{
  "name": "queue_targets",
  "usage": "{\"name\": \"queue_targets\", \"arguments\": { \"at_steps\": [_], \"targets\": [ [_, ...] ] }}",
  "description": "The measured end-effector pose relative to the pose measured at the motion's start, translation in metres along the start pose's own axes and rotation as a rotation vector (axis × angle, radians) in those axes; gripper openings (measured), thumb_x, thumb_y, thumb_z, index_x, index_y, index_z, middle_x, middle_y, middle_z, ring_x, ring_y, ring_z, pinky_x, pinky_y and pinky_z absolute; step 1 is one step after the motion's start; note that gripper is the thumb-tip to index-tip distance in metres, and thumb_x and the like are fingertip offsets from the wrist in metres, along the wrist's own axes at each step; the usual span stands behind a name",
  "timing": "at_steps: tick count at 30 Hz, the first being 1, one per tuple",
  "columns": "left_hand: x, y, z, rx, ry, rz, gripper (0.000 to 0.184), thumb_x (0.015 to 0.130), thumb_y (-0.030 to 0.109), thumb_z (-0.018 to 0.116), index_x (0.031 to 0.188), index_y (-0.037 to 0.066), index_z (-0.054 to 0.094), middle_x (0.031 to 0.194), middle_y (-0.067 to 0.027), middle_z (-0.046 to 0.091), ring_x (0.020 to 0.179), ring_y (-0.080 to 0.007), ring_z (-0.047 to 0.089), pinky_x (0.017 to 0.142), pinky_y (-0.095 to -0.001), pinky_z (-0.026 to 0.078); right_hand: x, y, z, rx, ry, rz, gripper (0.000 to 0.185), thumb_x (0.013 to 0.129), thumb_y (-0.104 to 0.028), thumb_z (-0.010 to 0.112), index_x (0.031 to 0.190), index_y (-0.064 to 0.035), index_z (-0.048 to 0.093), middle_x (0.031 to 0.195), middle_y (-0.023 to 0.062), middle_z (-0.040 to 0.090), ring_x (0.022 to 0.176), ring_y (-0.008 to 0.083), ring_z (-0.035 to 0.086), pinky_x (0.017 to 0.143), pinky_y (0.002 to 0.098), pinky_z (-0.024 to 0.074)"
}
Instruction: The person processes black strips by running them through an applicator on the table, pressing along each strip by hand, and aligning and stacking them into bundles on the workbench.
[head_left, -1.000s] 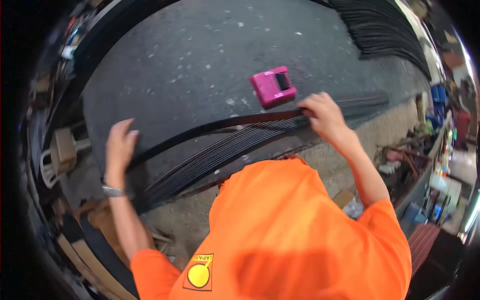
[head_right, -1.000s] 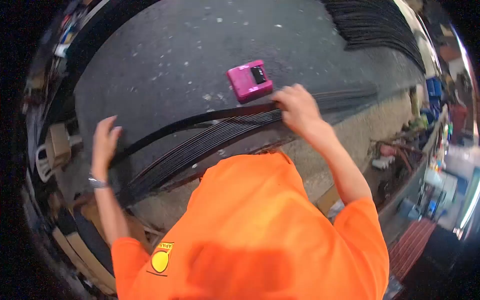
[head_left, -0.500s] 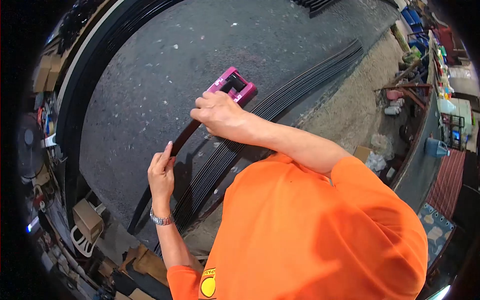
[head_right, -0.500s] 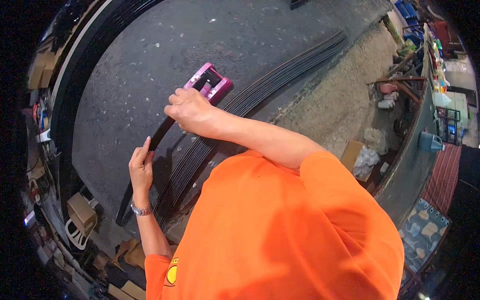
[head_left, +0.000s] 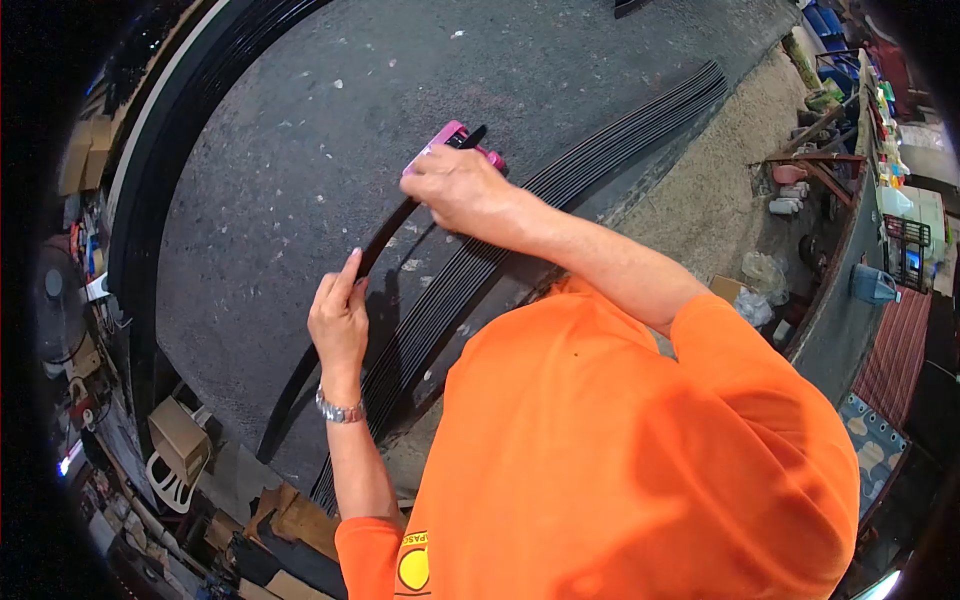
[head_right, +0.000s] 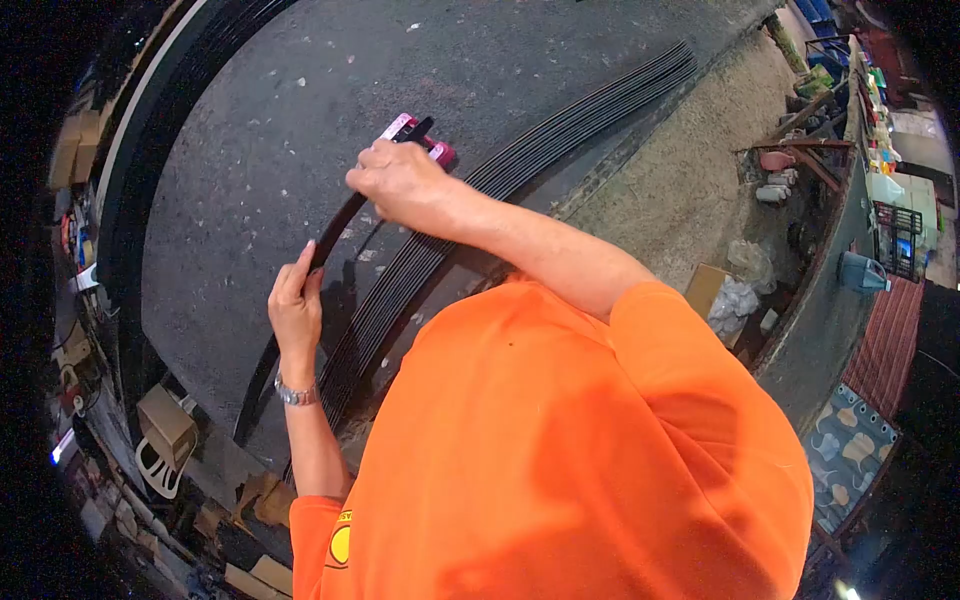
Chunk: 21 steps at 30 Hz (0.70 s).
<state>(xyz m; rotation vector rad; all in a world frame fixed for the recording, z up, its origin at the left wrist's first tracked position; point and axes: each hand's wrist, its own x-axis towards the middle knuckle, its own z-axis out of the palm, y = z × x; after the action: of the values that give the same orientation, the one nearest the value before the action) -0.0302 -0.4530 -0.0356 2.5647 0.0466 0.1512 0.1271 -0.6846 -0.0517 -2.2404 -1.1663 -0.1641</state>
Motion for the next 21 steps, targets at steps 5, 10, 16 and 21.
{"name": "queue_targets", "arguments": {
  "at_steps": [5, 10, 16, 21],
  "targets": [
    [0.000, 0.000, 0.005, 0.025, 0.197, 0.130, 0.035, 0.093, -0.003, 0.069, 0.125, 0.009, 0.073, 0.101, -0.0102, 0.071, 0.088, -0.0250, 0.068, 0.079, -0.0367, 0.055, 0.001, -0.008, -0.016, -0.025, 0.049, -0.032, 0.017, 0.072, -0.004, 0.072, 0.087, -0.0056, 0.063, 0.088, 0.0094, 0.063, 0.088, 0.0308, 0.065, 0.074, 0.0428, 0.0560],
    [-0.022, -0.015, -0.012, 0.122, 0.235, 0.056, 0.032, 0.090, -0.003, 0.072, 0.119, 0.009, 0.076, 0.102, -0.0078, 0.072, 0.092, -0.0252, 0.068, 0.080, -0.0372, 0.056, 0.009, -0.035, 0.003, -0.012, 0.008, -0.058, 0.013, 0.073, -0.008, 0.073, 0.082, -0.0081, 0.064, 0.086, 0.0081, 0.063, 0.085, 0.0297, 0.066, 0.072, 0.0424, 0.0564],
    [-0.030, -0.026, -0.007, 0.193, 0.247, 0.105, 0.027, 0.094, 0.001, 0.071, 0.119, 0.010, 0.076, 0.105, -0.0076, 0.073, 0.093, -0.0242, 0.068, 0.080, -0.0367, 0.056, 0.008, -0.039, 0.017, -0.042, -0.034, -0.045, 0.012, 0.075, -0.009, 0.074, 0.084, -0.0071, 0.067, 0.089, 0.0087, 0.065, 0.086, 0.0293, 0.068, 0.071, 0.0409, 0.0584],
    [-0.015, -0.021, 0.007, 0.179, 0.277, 0.122, 0.027, 0.093, 0.001, 0.071, 0.118, 0.010, 0.077, 0.102, -0.0073, 0.072, 0.092, -0.0259, 0.068, 0.080, -0.0376, 0.055, 0.002, -0.030, 0.007, -0.095, -0.031, -0.035, 0.016, 0.073, -0.005, 0.074, 0.085, -0.0061, 0.064, 0.088, 0.0081, 0.062, 0.086, 0.0280, 0.068, 0.071, 0.0396, 0.0576]
  ]
}}
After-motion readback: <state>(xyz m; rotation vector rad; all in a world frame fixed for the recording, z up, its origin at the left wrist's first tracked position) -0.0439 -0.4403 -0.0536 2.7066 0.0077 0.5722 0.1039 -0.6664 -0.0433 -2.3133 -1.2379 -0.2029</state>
